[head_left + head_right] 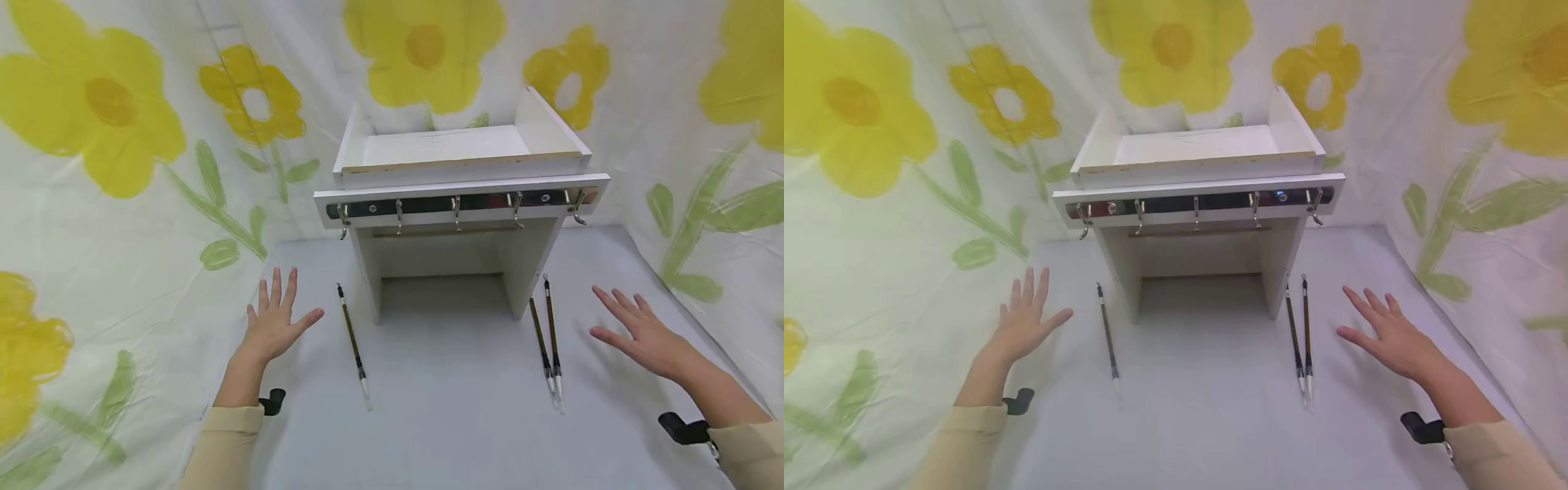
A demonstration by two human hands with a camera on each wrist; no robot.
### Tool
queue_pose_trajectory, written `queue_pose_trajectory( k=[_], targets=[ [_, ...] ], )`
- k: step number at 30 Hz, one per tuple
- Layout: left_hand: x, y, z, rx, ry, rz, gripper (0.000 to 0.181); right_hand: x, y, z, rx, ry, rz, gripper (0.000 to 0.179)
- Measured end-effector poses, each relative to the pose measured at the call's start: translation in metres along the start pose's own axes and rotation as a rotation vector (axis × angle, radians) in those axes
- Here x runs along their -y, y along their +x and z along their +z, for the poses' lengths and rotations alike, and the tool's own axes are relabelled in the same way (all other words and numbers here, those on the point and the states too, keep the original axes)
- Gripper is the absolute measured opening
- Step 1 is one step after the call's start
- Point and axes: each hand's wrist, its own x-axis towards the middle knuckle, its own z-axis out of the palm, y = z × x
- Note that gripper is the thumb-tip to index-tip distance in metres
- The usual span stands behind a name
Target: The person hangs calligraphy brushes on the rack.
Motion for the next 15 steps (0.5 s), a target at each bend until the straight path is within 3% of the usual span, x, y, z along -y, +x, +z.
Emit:
queue_pose_trajectory(
  k=[4,10,15],
  targets=[
    [-0.010,0.008,0.008,-0.016,-0.046,0.024,0.097,-0.001,-0.001,0.003,-0.017,0.056,0.007,0.080],
    [-0.016,0.010,0.025,0.014,-0.101,0.029,0.095,-0.002,0.000,0.010,-0.042,0.156,-0.015,0.080],
    [-0.024,0.017,0.025,-0.026,-0.156,0.063,0.090,0.000,0.000,0.017,-0.068,0.175,-0.015,0.080]
  ],
)
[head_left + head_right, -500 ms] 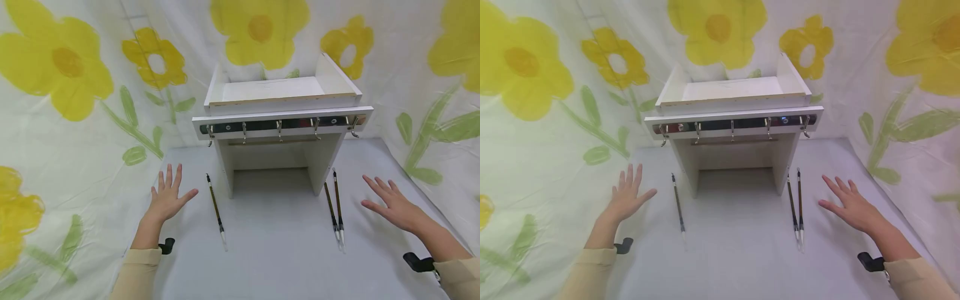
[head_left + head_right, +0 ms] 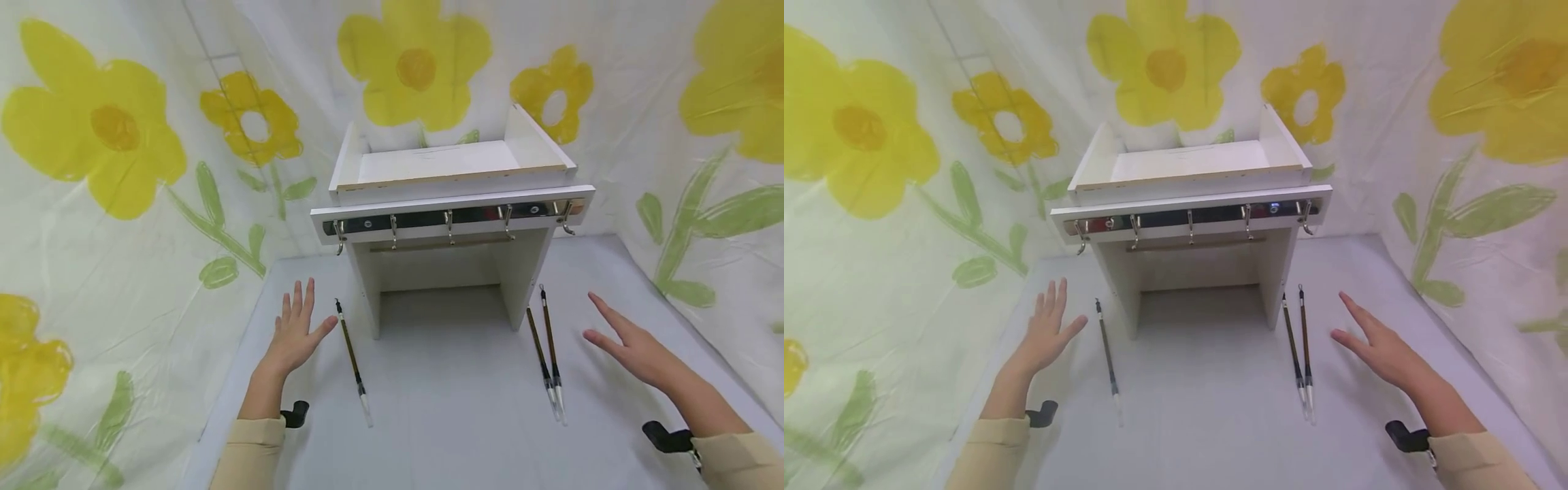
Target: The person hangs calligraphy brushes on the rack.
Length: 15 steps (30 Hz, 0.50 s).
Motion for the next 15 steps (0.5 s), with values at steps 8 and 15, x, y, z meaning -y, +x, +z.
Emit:
queue_pose_trajectory(
  k=[8,15],
  targets=[
    [-0.019,0.015,0.008,0.036,-0.282,0.105,0.079,-0.001,0.005,0.015,0.049,0.016,0.060,0.074],
    [-0.034,0.042,0.016,0.063,-0.343,0.156,0.077,0.002,0.010,0.026,-0.004,0.053,0.049,0.070]
  ],
)
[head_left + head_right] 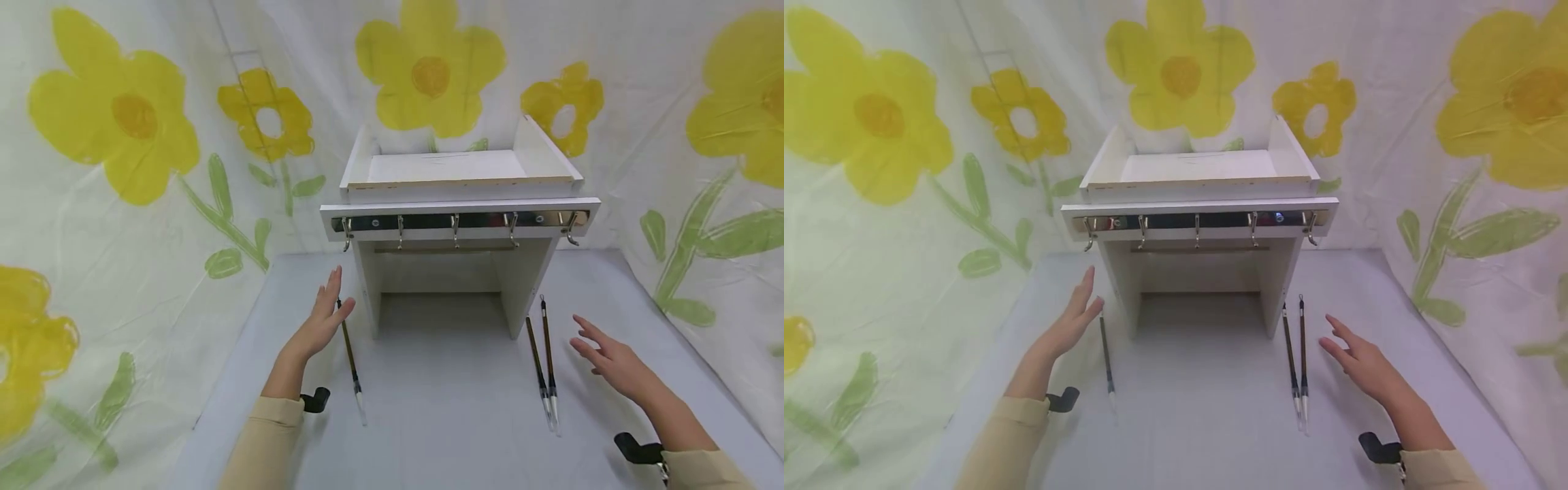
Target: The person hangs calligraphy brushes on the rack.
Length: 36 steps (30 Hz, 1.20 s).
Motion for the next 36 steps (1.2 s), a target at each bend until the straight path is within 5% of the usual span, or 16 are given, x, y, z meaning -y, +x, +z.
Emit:
queue_pose_trajectory(
  k=[11,18,26,36],
  targets=[
    [-0.004,0.018,0.024,0.065,-0.191,-0.008,0.074,-0.001,0.006,0.009,0.004,0.157,0.030,0.075],
    [-0.008,0.021,0.038,0.122,-0.292,-0.132,0.077,-0.005,0.009,0.014,0.024,0.215,0.057,0.085],
    [-0.004,0.029,0.049,0.089,-0.459,-0.171,0.075,-0.009,0.017,0.021,0.007,0.181,0.099,0.083],
    [-0.007,0.031,0.052,0.060,-0.460,-0.172,0.077,-0.005,0.033,0.029,-0.025,0.201,0.161,0.084]
  ],
)
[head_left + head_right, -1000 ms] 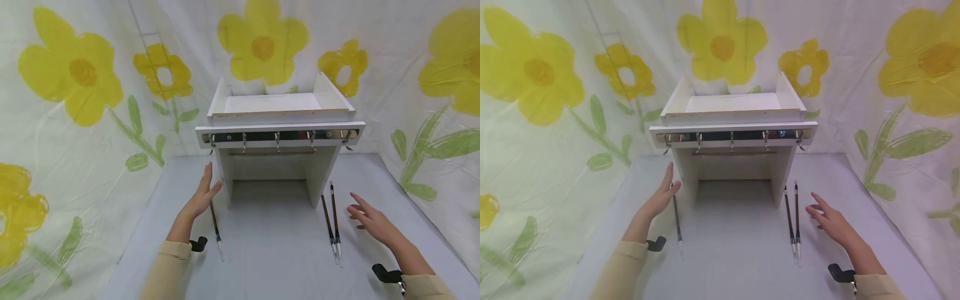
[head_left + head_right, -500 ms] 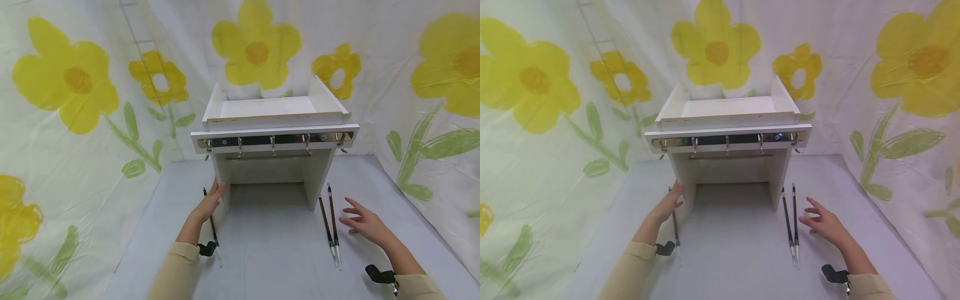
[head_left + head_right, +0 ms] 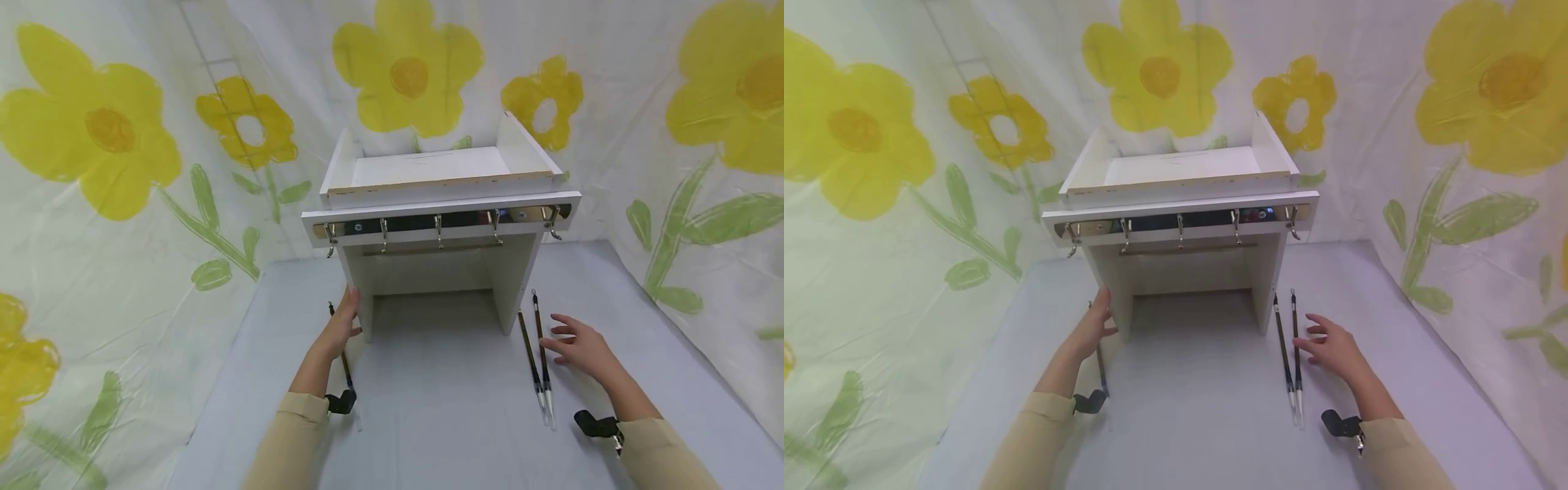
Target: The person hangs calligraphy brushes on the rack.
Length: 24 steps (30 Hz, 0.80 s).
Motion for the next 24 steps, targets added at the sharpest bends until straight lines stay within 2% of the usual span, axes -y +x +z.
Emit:
queue_pose_trajectory(
  k=[14,24],
  targets=[
    [0.002,0.002,-0.002,-0.005,-0.002,-0.019,0.078,0.000,0.022,0.011,-0.059,-0.005,0.117,0.082],
    [-0.002,-0.002,-0.003,-0.015,0.001,-0.013,0.076,0.008,0.023,0.010,-0.042,-0.103,0.139,0.075]
  ],
)
